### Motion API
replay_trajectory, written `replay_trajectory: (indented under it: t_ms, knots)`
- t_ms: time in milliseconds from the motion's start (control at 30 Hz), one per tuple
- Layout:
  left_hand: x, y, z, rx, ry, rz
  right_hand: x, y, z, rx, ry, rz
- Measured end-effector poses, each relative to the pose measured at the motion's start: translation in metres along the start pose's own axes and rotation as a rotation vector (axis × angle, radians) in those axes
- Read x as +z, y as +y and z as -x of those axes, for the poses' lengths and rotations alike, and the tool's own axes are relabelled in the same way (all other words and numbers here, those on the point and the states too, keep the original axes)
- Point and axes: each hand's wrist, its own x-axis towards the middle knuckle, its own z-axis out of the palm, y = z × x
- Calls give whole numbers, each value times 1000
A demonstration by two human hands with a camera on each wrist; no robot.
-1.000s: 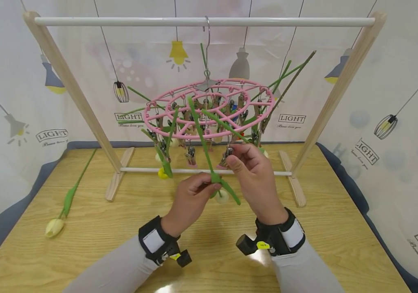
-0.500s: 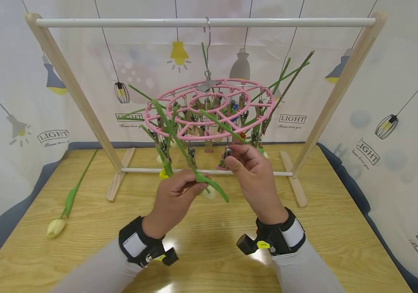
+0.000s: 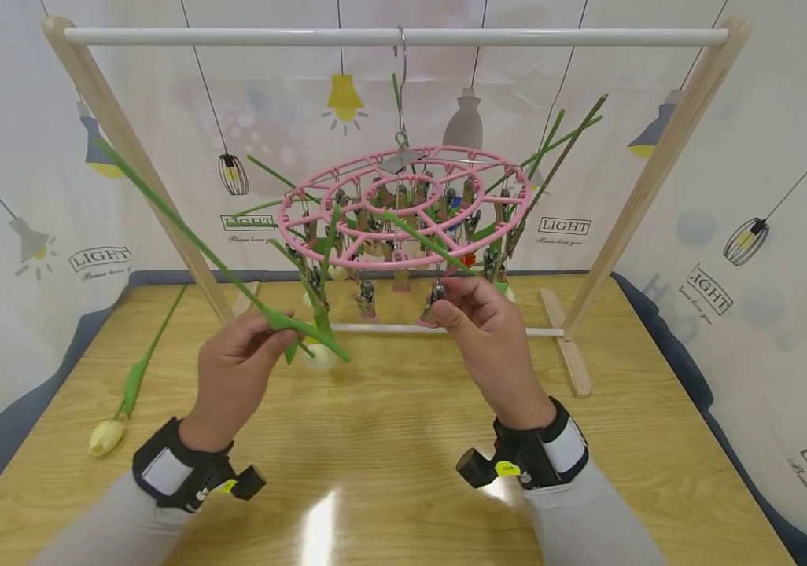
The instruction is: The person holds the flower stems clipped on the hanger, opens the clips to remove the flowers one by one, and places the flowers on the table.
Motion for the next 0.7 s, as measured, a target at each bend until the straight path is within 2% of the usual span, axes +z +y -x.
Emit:
replay_trajectory:
  t_ms: [333, 567, 700]
  knots:
    - [-79, -65, 21, -277, 138, -222, -4, -1, 2, 7, 1, 3]
    - [-124, -82, 43, -502, 215, -375, -4, -2, 2, 12, 3, -11]
    - [-145, -89, 56, -659, 196, -442, -3, -4, 1, -1, 1, -8]
